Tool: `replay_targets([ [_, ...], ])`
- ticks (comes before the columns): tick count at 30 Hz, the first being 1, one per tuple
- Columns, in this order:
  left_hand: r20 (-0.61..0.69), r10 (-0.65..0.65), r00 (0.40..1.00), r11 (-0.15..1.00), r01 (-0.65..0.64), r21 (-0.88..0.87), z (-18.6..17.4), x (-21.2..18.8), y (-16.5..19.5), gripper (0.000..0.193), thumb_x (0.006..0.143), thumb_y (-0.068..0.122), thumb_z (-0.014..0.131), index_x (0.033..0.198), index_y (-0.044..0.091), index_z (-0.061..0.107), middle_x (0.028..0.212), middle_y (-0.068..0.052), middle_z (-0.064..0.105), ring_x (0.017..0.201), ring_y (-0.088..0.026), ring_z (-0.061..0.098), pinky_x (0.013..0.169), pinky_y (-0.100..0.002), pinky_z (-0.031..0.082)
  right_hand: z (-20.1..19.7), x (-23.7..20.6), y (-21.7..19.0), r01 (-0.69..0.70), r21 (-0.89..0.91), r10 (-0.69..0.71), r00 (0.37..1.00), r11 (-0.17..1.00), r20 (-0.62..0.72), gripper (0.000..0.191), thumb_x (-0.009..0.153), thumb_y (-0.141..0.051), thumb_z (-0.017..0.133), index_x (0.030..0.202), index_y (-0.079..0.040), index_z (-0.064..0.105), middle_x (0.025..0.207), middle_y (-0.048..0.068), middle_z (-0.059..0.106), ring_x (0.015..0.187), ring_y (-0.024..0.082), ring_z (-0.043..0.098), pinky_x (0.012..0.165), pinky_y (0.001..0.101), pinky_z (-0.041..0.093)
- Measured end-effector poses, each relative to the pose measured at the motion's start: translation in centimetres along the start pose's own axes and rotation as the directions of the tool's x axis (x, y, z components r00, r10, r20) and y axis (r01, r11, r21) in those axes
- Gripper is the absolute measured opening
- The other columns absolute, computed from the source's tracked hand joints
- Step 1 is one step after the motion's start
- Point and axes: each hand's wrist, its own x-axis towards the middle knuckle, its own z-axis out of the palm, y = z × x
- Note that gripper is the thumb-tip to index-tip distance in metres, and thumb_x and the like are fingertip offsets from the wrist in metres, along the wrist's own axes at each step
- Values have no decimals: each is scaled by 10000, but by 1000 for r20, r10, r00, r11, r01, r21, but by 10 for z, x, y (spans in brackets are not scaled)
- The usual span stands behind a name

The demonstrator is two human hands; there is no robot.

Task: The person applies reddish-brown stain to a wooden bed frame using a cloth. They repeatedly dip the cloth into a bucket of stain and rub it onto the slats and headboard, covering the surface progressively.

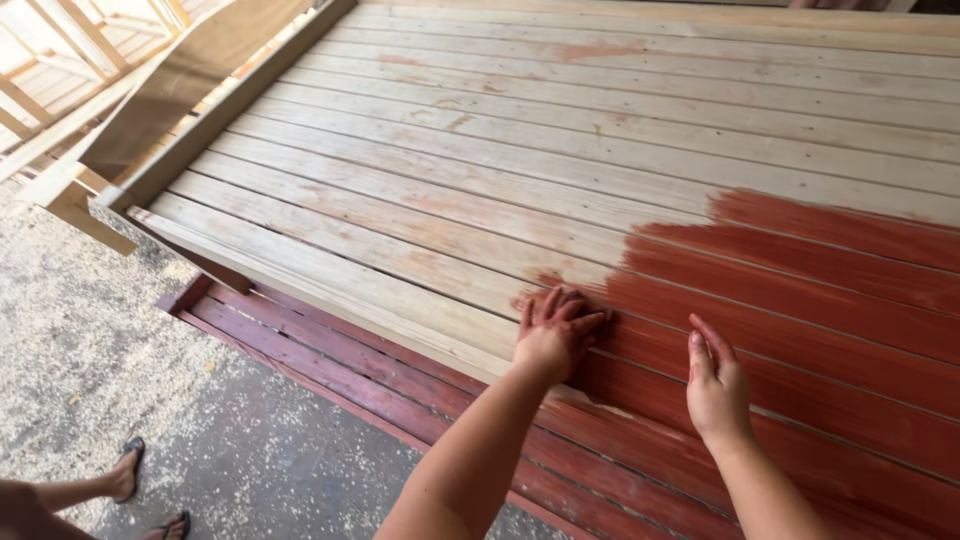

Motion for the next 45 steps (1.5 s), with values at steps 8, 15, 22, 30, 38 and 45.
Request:
replay_targets([
  [8,-46,-354,934,916,356,184,-42,9,-163,464,999,485,520,1455,486,433,1602,-46,289,1424,-332,306,1122,-488,312,54,-6,2,-9,27,10,1000,1000,-26,435,1057,-353,495,1431,-155,599,633,-48,398,535,74,356,488,266,326],
  [15,-194,-416,888,901,431,40,-27,-7,-181,432,982,373,565,1412,411,563,1405,-159,463,1234,-386,480,981,-469,514,50,-12,-10,-16,47,18,998,999,-60,443,1059,-366,500,1435,-154,600,684,-37,425,568,73,370,507,267,342],
  [22,169,-383,908,922,388,7,-36,-10,-115,456,1069,445,383,1516,527,412,1473,-263,320,1227,-453,452,992,-516,512,41,-15,-29,-52,-75,48,997,996,-53,474,1061,-415,459,1460,-183,564,687,-34,464,568,90,395,589,273,425],
  [30,216,158,963,987,-152,-43,44,-26,59,475,1016,489,407,1453,388,563,1373,-227,528,1213,-437,445,1024,-535,428,-5,-17,-13,-79,-84,73,995,993,-70,473,1060,-411,449,1462,-188,560,644,-25,419,554,98,393,547,285,395],
  [38,108,649,753,760,-646,-63,127,-4,207,481,894,389,559,1316,179,656,1360,-87,668,1331,-300,527,1166,-564,296,-75,-25,21,-47,-52,36,978,998,-205,462,1100,-394,510,1472,-142,616,946,77,614,752,144,492,693,294,453],
  [45,97,688,719,725,-683,-85,115,-8,188,373,958,388,564,1206,162,727,1237,-56,734,1272,-213,615,1195,-490,360,-83,-20,25,31,-129,-60,972,991,-229,466,1062,-404,481,1426,-135,595,1387,177,637,1312,308,587,1071,415,458],
])
